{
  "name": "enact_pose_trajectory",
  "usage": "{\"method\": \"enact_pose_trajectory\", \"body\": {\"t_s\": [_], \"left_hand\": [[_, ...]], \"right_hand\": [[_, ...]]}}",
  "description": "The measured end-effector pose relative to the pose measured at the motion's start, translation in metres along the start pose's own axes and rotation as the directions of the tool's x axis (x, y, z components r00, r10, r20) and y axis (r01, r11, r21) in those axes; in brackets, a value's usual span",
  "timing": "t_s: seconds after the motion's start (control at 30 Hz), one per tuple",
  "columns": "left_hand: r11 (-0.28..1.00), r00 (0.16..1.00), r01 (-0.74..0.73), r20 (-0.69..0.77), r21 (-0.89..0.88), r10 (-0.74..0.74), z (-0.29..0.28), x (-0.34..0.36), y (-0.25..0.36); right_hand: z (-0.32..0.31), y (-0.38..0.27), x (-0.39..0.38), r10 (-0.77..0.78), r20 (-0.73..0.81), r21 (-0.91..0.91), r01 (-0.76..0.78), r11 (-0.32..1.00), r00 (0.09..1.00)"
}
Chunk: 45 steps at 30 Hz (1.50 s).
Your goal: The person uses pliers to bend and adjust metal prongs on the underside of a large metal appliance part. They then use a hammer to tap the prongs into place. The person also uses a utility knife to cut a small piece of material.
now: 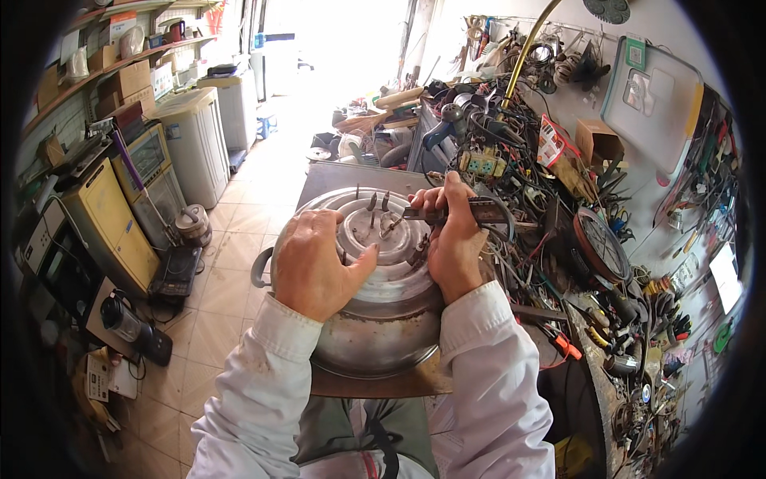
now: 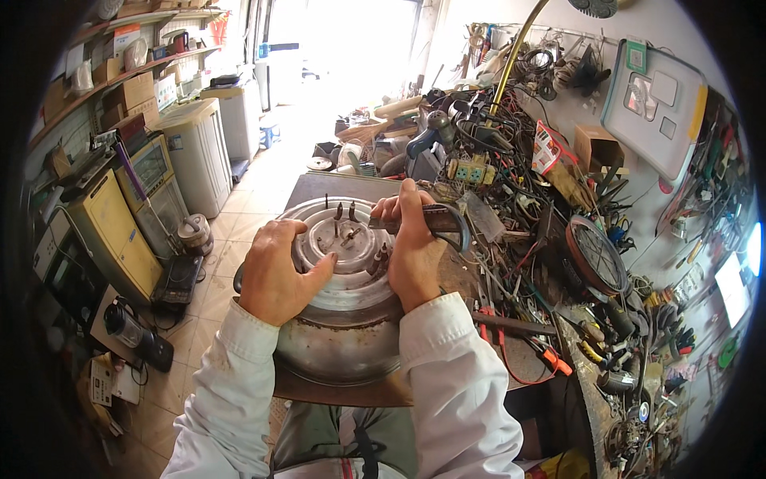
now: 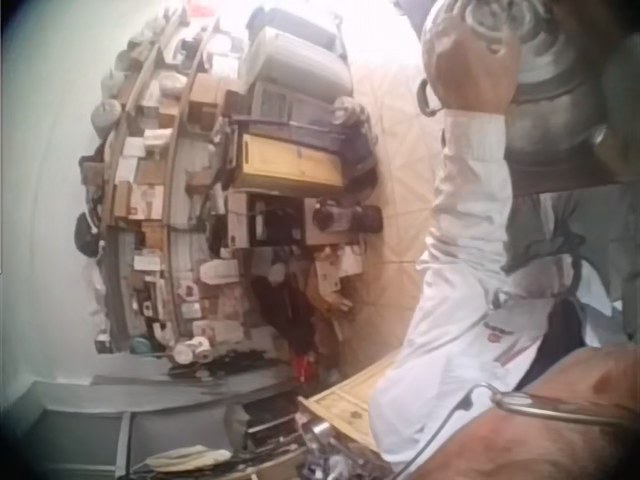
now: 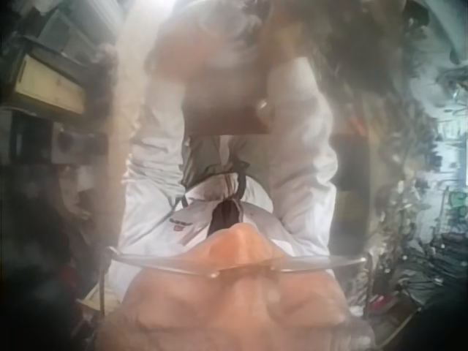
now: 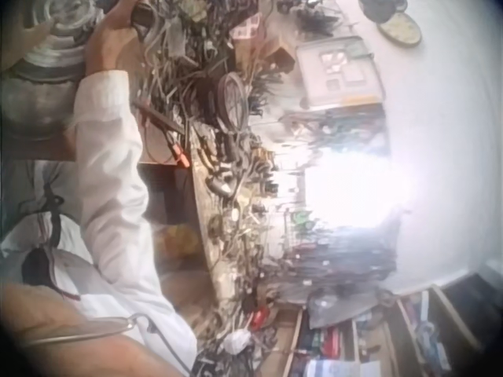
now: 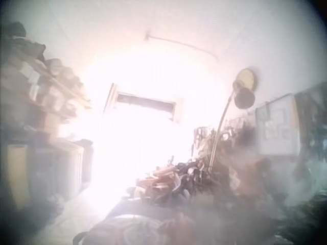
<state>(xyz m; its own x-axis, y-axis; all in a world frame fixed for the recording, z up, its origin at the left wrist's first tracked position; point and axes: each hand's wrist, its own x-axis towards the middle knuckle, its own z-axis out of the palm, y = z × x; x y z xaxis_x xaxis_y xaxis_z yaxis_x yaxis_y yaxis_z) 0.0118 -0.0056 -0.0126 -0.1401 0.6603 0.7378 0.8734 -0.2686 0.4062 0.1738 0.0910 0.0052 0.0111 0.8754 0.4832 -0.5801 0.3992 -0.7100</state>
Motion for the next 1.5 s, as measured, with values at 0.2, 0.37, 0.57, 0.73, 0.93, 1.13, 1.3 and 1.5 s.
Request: {"method": "enact_pose_trajectory", "body": {"t_s": [0.2, 0.37, 0.57, 0.73, 0.93, 1.13, 1.3, 1.5], "left_hand": [[1.0, 0.997, -0.008, -0.077, 0.022, 0.01, 0.005, -0.001, 0.002], [0.998, 0.996, 0.0, -0.087, 0.066, 0.006, 0.008, -0.002, 0.002], [0.993, 0.996, 0.023, -0.09, 0.117, -0.013, 0.008, -0.003, 0.005], [0.993, 0.995, 0.07, -0.076, 0.09, -0.063, 0.006, -0.004, 0.01], [0.999, 0.999, -0.032, 0.018, -0.042, 0.033, -0.002, -0.002, 0.004], [0.945, 0.954, -0.142, 0.215, -0.293, 0.21, -0.034, -0.003, -0.021], [0.952, 0.969, -0.147, 0.156, -0.268, 0.194, -0.022, -0.008, -0.019], [0.968, 0.982, -0.179, 0.03, -0.178, 0.187, -0.011, -0.017, -0.004]], "right_hand": [[-0.001, 0.004, 0.006, -0.006, -0.046, 0.034, 0.008, 0.999, 0.999], [0.001, 0.0, 0.003, -0.018, -0.074, 0.011, 0.019, 1.0, 0.997], [0.002, -0.001, -0.001, -0.076, -0.128, -0.004, 0.076, 0.997, 0.989], [0.002, -0.002, -0.004, -0.07, -0.171, 0.021, 0.075, 0.997, 0.983], [-0.001, -0.003, -0.003, -0.058, -0.133, 0.041, 0.064, 0.997, 0.989], [-0.007, -0.006, -0.017, -0.029, -0.105, -0.035, 0.025, 0.999, 0.994], [0.003, -0.007, -0.013, -0.043, -0.132, -0.128, 0.026, 0.991, 0.99], [-0.013, -0.004, -0.002, 0.017, -0.041, 0.039, -0.015, 0.999, 0.999]]}}
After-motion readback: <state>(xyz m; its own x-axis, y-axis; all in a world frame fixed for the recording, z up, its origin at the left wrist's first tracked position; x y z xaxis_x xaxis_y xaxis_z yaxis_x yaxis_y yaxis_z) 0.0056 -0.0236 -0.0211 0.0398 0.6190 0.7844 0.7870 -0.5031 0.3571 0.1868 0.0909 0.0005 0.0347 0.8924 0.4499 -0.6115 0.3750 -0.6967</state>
